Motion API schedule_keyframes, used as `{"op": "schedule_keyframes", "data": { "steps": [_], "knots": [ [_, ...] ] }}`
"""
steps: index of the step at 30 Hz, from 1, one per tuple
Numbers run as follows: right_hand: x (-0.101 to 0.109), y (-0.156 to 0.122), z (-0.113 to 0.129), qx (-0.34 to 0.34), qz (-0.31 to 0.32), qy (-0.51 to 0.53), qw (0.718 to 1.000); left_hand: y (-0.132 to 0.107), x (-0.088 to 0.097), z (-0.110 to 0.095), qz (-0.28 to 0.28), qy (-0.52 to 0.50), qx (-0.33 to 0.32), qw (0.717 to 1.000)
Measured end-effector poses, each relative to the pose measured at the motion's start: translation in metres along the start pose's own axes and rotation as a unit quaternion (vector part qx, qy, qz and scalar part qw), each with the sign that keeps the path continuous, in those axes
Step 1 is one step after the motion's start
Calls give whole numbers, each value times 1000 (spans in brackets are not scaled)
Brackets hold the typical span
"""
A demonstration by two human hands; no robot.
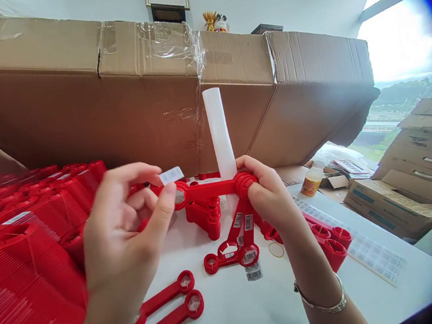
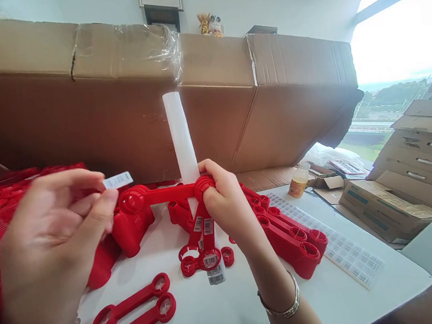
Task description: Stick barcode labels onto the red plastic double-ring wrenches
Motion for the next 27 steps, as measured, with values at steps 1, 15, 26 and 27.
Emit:
{"op": "schedule_keyframes", "data": {
  "steps": [1, 15, 26, 27],
  "knots": [
    [-1, -1, 1, -1, 1, -1, 1000, -3, -2, 1, 12, 29, 31, 999],
    [-6, -9, 14, -11, 26, -10, 1000, -6, -17, 12, 132, 165, 3, 977],
    [-6, -9, 11, 22, 12, -14, 1000, -4, -17, 12, 133, 169, -36, 976],
    [-6, -9, 11, 21, 13, -13, 1000, -4, -17, 12, 133, 170, -37, 976]
  ]
}}
Point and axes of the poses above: each hand's wrist, its own y-axis towards the middle knuckle, its own x-axis out of the back of the hand, z = x × y, the point moved 7 cm from there along y, towards the middle knuckle, and after that the axes turned 5 degrees about x, right-handed, at the moved point
